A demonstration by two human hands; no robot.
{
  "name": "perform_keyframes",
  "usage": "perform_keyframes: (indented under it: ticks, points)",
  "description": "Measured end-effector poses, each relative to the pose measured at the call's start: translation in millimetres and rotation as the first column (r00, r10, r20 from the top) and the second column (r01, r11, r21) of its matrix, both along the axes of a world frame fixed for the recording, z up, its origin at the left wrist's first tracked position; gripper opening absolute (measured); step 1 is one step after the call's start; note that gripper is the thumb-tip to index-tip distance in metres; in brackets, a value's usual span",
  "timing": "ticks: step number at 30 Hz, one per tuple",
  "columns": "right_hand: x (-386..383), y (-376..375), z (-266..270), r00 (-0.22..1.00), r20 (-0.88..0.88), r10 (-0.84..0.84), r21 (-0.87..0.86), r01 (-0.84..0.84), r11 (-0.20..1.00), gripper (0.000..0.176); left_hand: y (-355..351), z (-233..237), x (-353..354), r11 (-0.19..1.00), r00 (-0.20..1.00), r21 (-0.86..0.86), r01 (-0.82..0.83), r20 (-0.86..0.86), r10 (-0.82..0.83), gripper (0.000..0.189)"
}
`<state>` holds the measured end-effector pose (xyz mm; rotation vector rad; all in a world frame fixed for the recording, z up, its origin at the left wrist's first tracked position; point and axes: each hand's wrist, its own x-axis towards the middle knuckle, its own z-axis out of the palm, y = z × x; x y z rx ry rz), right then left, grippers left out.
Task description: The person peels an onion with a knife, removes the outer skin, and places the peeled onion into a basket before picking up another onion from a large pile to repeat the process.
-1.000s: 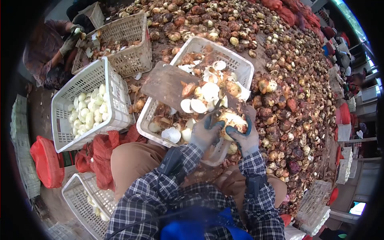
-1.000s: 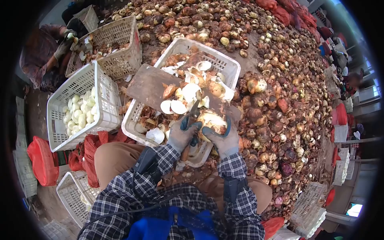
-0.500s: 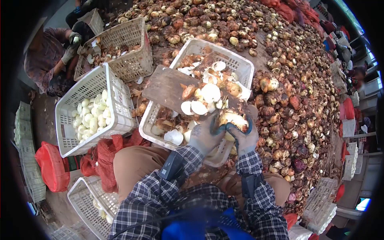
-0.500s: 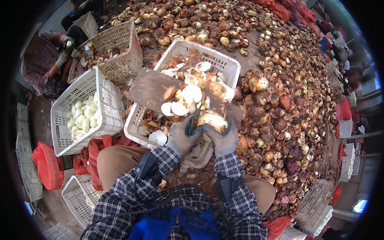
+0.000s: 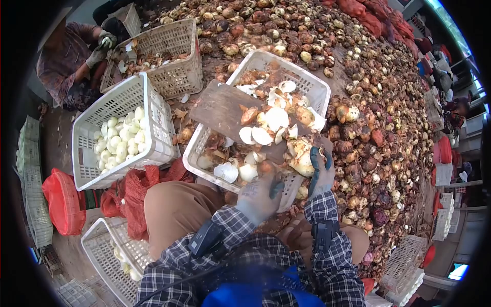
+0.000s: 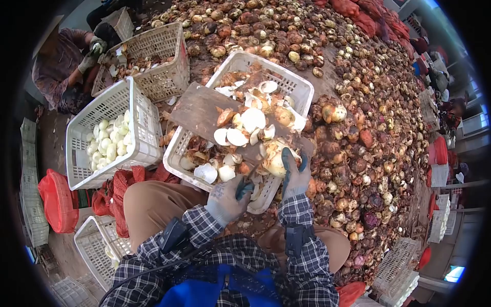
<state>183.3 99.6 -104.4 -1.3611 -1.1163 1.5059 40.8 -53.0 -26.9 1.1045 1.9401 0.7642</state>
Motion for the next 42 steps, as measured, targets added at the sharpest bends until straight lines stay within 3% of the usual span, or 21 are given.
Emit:
perform_keyframes:
  ticks: [5,8,11,14,17,20,23,26,29,32,36,37,40,42]
  points:
    - [-3.9,-3.9,10.3,0.999,-0.043,-0.006,-0.023,0.005,1.000,0.065,1.6,-21.6,8.9,0.983,0.992,0.184,0.019,-0.129,0.005,0.038]
    - [-6.1,-6.7,17.8,1.000,-0.022,-0.001,-0.012,0.001,1.000,0.065,4.9,-19.9,6.2,0.990,0.998,0.141,0.021,-0.064,-0.013,0.038]
    - [-6.2,-7.9,18.3,0.999,0.032,0.024,0.015,-0.025,1.000,0.066,12.0,-24.7,6.5,0.979,0.996,0.206,0.014,-0.089,0.005,0.034]
    - [-10.1,-12.1,31.0,1.000,0.003,0.023,0.002,-0.023,1.000,0.065,21.1,-12.9,-0.2,0.990,0.993,0.111,0.082,-0.099,-0.071,0.031]
    - [-14.8,-17.4,35.2,0.999,-0.054,0.005,0.043,-0.003,0.999,0.065,22.2,-11.9,-0.6,0.992,0.994,0.117,0.054,-0.099,-0.043,0.031]
    - [-2.2,-7.7,9.4,0.987,0.136,0.089,0.174,-0.112,0.978,0.065,7.0,-11.7,3.8,0.997,0.994,0.008,0.074,-0.082,-0.073,0.032]
    - [-15.8,-14.0,33.1,0.995,-0.102,0.012,0.024,-0.010,1.000,0.061,-3.5,-1.4,8.8,0.997,0.998,-0.069,0.040,-0.050,-0.043,0.031]
    - [-13.6,-9.4,33.0,1.000,0.021,0.004,0.000,-0.004,1.000,0.057,-14.8,-2.8,9.0,0.996,0.998,-0.070,0.048,-0.047,-0.052,0.031]
    - [-10.6,0.3,24.4,0.997,-0.074,0.022,0.002,-0.022,1.000,0.055,-31.1,-31.0,12.0,0.992,0.996,-0.113,0.058,-0.062,-0.066,0.031]
    - [-17.1,-8.7,34.1,0.994,-0.107,-0.002,-0.012,0.000,1.000,0.055,-17.6,-9.4,9.4,0.994,0.996,0.097,-0.060,-0.060,0.066,0.029]
    - [-14.5,-2.0,20.6,0.984,0.179,0.025,0.119,-0.046,0.992,0.057,4.3,-18.5,9.3,0.995,0.996,0.102,-0.008,-0.091,0.018,0.031]
    - [-15.4,-5.5,27.0,0.994,0.109,0.018,0.045,-0.023,0.999,0.058,4.8,-21.2,10.8,0.992,0.994,0.129,-0.016,-0.106,0.030,0.034]
    - [-17.6,-9.5,35.4,0.991,0.130,0.020,0.064,-0.028,0.998,0.060,3.5,-20.6,10.2,0.994,0.997,0.106,0.005,-0.075,0.003,0.035]
    - [-16.9,-8.8,30.0,0.964,0.265,0.009,0.133,-0.046,0.990,0.063,2.2,-24.4,9.8,0.994,0.994,0.102,0.026,-0.104,-0.016,0.035]
